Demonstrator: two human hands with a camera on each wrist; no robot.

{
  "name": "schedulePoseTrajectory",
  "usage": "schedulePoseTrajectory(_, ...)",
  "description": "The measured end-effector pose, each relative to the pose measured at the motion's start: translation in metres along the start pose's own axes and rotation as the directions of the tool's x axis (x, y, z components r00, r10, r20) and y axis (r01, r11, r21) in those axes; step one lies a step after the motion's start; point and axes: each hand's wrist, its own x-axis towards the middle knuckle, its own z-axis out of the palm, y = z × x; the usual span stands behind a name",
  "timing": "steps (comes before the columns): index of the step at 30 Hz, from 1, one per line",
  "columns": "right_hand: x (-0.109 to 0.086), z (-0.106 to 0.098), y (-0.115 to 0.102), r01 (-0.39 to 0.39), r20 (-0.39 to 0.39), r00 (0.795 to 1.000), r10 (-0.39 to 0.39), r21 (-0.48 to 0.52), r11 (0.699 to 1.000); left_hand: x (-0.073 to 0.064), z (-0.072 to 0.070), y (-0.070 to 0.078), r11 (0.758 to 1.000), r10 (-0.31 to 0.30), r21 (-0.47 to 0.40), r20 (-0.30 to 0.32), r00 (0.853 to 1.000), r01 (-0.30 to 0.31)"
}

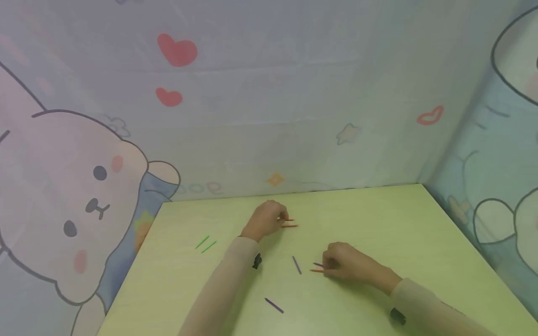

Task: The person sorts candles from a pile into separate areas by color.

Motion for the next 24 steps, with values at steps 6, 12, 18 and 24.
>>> schedulePoseTrajectory(6,-0.001,-0.002,-0.005,0.007,0.019,1.000,-0.007,-0.036,0.999,0.007,0.007,0.000,1.000,-0.007,0.014,0.004,1.000,0.007)
schedulePoseTrajectory(12,-0.001,-0.002,-0.006,0.026,0.030,0.999,-0.025,-0.048,0.998,0.013,0.018,-0.003,0.999,-0.026,0.024,0.015,1.000,0.025)
schedulePoseTrajectory(18,-0.003,-0.001,-0.005,0.024,0.042,0.999,-0.023,-0.041,0.999,0.016,0.031,-0.009,0.998,-0.023,0.064,0.025,0.999,0.022)
schedulePoseTrajectory(24,-0.004,-0.003,-0.005,0.030,0.026,0.999,-0.029,-0.062,0.998,0.016,0.033,-0.010,0.998,-0.015,0.058,0.031,0.999,0.013)
